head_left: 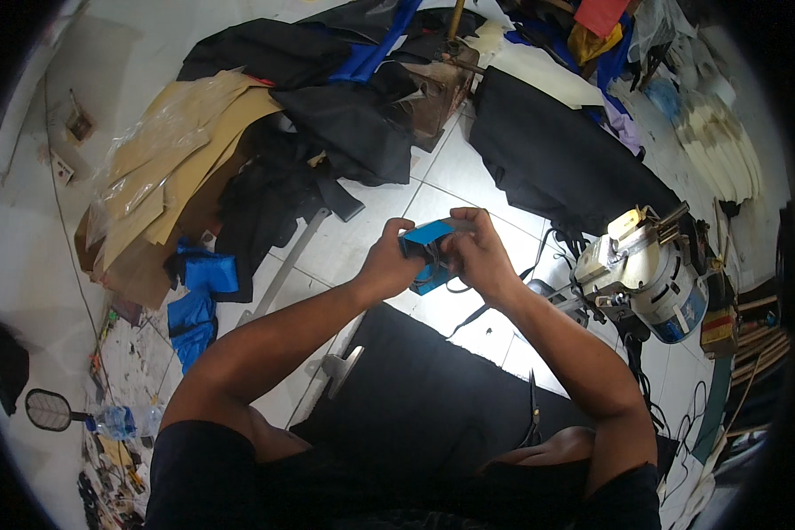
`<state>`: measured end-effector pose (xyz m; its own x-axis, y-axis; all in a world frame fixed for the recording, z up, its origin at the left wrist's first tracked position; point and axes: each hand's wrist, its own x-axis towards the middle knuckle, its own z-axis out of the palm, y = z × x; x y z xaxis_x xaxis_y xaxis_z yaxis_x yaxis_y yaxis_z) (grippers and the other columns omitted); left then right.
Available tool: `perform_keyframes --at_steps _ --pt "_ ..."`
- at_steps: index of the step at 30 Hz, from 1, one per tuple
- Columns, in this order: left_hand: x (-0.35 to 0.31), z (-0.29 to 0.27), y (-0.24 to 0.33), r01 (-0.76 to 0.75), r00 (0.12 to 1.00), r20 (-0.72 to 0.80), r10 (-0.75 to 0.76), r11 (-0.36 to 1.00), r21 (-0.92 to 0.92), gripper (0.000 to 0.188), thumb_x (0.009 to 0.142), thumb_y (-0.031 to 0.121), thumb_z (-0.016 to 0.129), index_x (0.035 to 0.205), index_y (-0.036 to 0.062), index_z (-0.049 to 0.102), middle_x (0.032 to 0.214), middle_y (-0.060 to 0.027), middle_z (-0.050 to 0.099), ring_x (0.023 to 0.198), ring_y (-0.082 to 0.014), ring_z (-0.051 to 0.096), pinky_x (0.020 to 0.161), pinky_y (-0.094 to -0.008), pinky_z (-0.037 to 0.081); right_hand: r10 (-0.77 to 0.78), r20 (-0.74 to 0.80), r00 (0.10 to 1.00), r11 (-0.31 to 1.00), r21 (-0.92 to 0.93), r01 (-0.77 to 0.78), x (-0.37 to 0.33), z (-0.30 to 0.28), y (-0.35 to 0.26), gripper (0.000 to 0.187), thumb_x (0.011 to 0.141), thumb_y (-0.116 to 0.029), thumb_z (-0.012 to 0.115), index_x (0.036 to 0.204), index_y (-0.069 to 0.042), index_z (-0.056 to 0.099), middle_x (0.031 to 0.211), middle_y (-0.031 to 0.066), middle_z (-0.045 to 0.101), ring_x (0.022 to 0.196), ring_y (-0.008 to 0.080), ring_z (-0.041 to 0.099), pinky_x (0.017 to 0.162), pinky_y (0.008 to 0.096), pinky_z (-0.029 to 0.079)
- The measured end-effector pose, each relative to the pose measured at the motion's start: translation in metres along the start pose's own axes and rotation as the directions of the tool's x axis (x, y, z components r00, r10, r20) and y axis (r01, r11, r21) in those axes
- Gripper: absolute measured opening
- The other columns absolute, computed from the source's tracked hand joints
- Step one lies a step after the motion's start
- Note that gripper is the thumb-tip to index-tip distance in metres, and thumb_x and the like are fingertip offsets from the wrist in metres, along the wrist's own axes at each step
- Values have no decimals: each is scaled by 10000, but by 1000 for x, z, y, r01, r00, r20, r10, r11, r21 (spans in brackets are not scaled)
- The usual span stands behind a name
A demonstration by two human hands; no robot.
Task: The person adjusts a large industrial fabric cutting machine, using shears to trim material and threading a thin black strap through the machine's mechanism.
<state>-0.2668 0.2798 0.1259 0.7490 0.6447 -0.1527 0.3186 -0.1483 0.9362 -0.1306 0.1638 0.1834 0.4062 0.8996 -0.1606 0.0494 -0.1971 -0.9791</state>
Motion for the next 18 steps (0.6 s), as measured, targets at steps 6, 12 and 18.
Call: perform_keyframes --at_steps 6,12,18 --pt "2 -12 -3 32 999 -39 -27 992 123 564 798 85 637 1286 49 358 1060 -172 590 940 -234 625 785 -343 517 24 88 996 992 -129 -13 2 -10 7 322 912 -73 419 1221 11 455 898 132 599 708 165 600 678 294 509" --pt "18 -16 -38 207 978 -19 -209 975 -83 536 796 83 632 1263 60 369 1112 -164 538 940 -237 622 723 -359 561 -149 116 982 893 -411 184 0 -14 6 297 902 -69 444 1173 16 528 918 128 650 768 156 631 702 292 507" --pt "23 -32 -35 283 948 -34 -315 890 -357 544 807 74 586 1289 69 332 1154 -140 512 998 -248 603 747 -451 577 215 655 725 898 -425 117 -10 -17 12 304 892 -68 485 1176 -9 578 925 98 670 786 140 638 728 312 524"
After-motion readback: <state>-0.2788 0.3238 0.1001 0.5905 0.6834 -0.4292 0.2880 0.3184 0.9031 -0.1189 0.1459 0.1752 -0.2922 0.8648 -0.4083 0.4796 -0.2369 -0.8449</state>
